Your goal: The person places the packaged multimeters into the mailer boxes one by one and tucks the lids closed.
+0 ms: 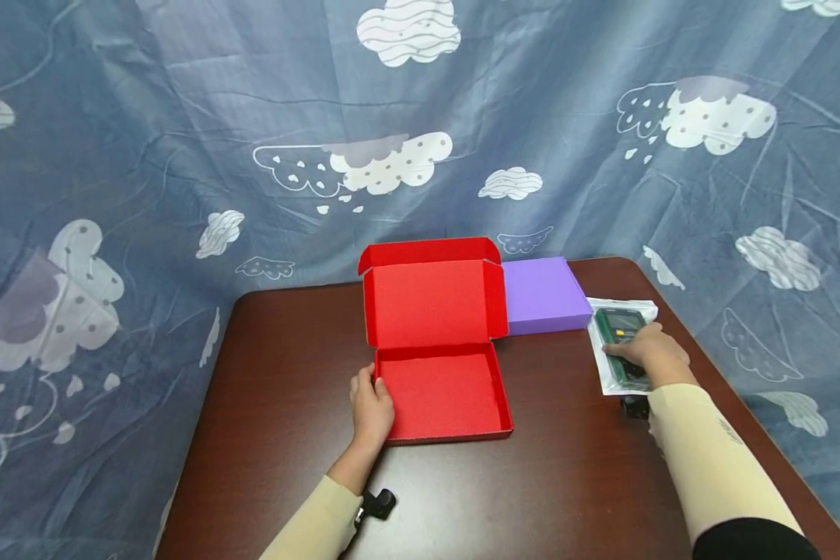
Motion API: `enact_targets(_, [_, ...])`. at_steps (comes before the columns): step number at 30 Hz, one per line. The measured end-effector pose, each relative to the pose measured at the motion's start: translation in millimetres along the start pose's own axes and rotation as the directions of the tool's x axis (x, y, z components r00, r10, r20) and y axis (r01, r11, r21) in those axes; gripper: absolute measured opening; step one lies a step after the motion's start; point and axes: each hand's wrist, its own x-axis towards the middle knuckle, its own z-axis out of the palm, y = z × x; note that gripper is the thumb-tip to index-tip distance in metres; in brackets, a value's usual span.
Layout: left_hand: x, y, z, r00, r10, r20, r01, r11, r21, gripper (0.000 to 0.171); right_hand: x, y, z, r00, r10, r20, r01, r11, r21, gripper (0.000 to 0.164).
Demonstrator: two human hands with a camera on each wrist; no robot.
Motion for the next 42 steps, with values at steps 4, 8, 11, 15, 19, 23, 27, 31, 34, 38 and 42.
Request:
enact_targets(4, [-0.1,-1.3,-0.7,1.0,-0.003,-0.011,0.003,1.0,-0.004,0.03,-1.5,-2.5,4.8,1.0,-0.004,-0.013,0.004,1.0,-0.01,0.131])
enact_targets(8, [0.4,-2.1,-0.9,1.0,0.006,-0.008,-0.006,1.0,-0.006,0.03,-3.3,-5.2,8.6,0.999,0.009,-0.041,-0.01,1.0,-0.008,0.127])
enact_targets(11, [0.9,-2.2,-0.6,1.0,0.011,-0.003,-0.011,1.0,-0.009,0.03,-3.0,-5.9,9.4,0.998,0.024,-0.063,-0.023,1.0,0.011,0.116])
enact_targets(15, [0.9,-1.2,-0.6,1.0,0.008,0.006,-0.008,1.0,-0.022,0.03,-0.6,-2.6,10.6,0.997,0.037,-0.075,-0.034,0.999,0.038,0.111])
enact_targets(19, [1.8,-2.7,0.4,1.0,0.011,0.006,-0.011,1.0,-0.016,0.03,1.5,1.8,12.3,0.996,0.041,-0.08,-0.037,0.998,0.052,0.114])
enact_targets(23, [2.6,-3.9,0.8,1.0,0.009,0.003,-0.009,1.0,-0.008,0.03,3.6,5.1,13.6,0.995,0.038,-0.094,-0.032,0.998,0.06,0.116])
enact_targets(27, [2.1,-3.3,0.0,1.0,0.006,0.002,-0.006,1.0,-0.01,0.03,4.6,6.7,12.7,0.993,0.03,-0.112,-0.024,0.998,0.058,0.114])
enact_targets(31, [1.6,-3.4,0.1,1.0,0.011,-0.001,-0.011,1.0,-0.005,0.029,0.6,6.7,9.3,0.992,0.03,-0.123,-0.022,0.998,0.063,0.116])
enact_targets(34, [1.7,-3.2,-0.2,1.0,0.007,0.001,-0.007,1.0,-0.007,0.029,-3.1,5.3,5.8,0.992,0.03,-0.125,-0.023,0.998,0.063,0.117])
enact_targets(38, [2.1,-3.2,-0.5,1.0,-0.005,0.006,0.005,1.0,-0.009,0.03,-6.8,3.6,2.4,0.992,0.03,-0.124,-0.024,0.998,0.057,0.119])
enact_targets(42, [2.2,-3.9,-0.8,1.0,-0.003,0.009,0.003,1.0,-0.011,0.03,-9.7,3.6,1.5,0.991,0.028,-0.128,-0.021,0.998,0.057,0.118])
